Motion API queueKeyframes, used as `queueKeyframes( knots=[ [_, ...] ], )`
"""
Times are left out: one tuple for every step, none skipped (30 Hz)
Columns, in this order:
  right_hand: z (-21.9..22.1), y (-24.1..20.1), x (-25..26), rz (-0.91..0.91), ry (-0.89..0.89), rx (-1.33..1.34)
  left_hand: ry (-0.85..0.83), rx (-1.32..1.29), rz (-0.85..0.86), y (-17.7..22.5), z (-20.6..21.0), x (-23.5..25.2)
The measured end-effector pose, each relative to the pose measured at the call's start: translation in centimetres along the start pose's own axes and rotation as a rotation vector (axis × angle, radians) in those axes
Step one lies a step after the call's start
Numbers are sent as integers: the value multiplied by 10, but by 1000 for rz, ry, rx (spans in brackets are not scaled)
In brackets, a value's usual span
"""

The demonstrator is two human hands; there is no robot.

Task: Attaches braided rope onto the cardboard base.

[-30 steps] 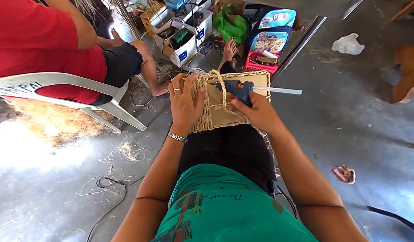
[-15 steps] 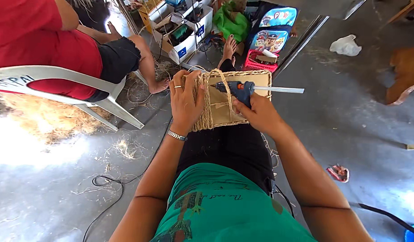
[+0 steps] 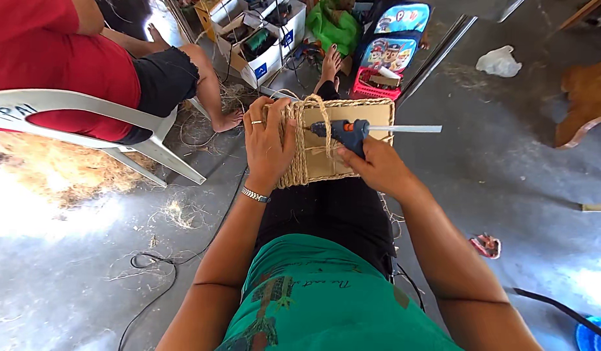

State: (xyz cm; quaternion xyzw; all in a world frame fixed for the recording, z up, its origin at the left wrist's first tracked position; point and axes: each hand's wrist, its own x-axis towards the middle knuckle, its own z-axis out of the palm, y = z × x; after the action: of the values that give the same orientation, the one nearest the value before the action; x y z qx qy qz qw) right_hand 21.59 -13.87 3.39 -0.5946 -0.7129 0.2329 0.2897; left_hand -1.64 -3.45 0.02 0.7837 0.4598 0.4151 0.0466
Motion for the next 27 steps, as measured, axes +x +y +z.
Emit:
queueKeyframes(
  knots=[
    [-1, -1, 5, 9, 5, 10, 9, 3, 10, 1, 0, -1],
    [-3, -2, 10, 14, 17, 18, 13, 3, 14, 1, 0, -1],
    [-3, -3, 14, 11, 29, 20, 17, 3, 14, 1, 0, -2],
    [-3, -4, 16, 7, 34, 23, 16, 2, 11, 1, -1, -3],
    [-3, -4, 16, 9, 29, 24, 14, 2, 9, 1, -2, -3],
    [-2, -4, 13, 21, 16, 24, 9, 3, 6, 0, -3, -3],
    [-1, -4, 9, 31, 3, 21, 5, 5, 4, -1, -4, -2],
    [1, -4, 1, 36, -5, 10, 2, 6, -1, -1, -4, -2],
    [3, -4, -8, 37, -8, -4, -4, 8, -10, -1, -4, -2],
    [4, -5, -16, 38, -16, -14, -8, 8, -14, -1, -3, -2],
    [5, -6, -24, 31, -28, -23, -14, 12, -16, -2, -2, -1],
    [5, -5, -29, 26, -43, -24, -16, 16, -16, -2, -2, -1],
    [5, -5, -32, 24, -53, -26, -16, 16, -15, -2, -1, 0],
    [4, -5, -32, 21, -53, -30, -15, 16, -16, -1, -1, 0],
    [4, -4, -31, 17, -42, -35, -14, 19, -16, 0, -1, 0],
    [4, -3, -27, 19, -21, -38, -11, 17, -13, 0, -1, -1],
    [4, -1, -22, 20, -3, -32, -9, 14, -13, 1, -1, -1],
    [4, 2, -18, 11, 13, -33, -10, 13, -15, 1, -1, -1],
    [4, 2, -15, 6, 14, -31, -13, 12, -17, 0, -2, -1],
    [4, 2, -15, 5, 9, -27, -15, 13, -19, -1, -2, -1],
    [4, 2, -19, -1, 2, -30, -18, 14, -20, -2, -3, -2],
    [4, 0, -24, -3, -9, -41, -20, 15, -19, -3, -3, -2],
    [4, -2, -29, 5, -32, -46, -23, 16, -19, -4, -3, -1],
    [4, -3, -32, 15, -52, -49, -26, 14, -17, -4, -3, -1],
    [4, -3, -35, 26, -61, -44, -27, 10, -12, -4, -3, -1],
    [4, -2, -36, 33, -58, -37, -26, 9, -3, -4, -3, -1],
    [4, -1, -36, 38, -45, -29, -22, 7, 6, -3, -2, -1]
  ],
)
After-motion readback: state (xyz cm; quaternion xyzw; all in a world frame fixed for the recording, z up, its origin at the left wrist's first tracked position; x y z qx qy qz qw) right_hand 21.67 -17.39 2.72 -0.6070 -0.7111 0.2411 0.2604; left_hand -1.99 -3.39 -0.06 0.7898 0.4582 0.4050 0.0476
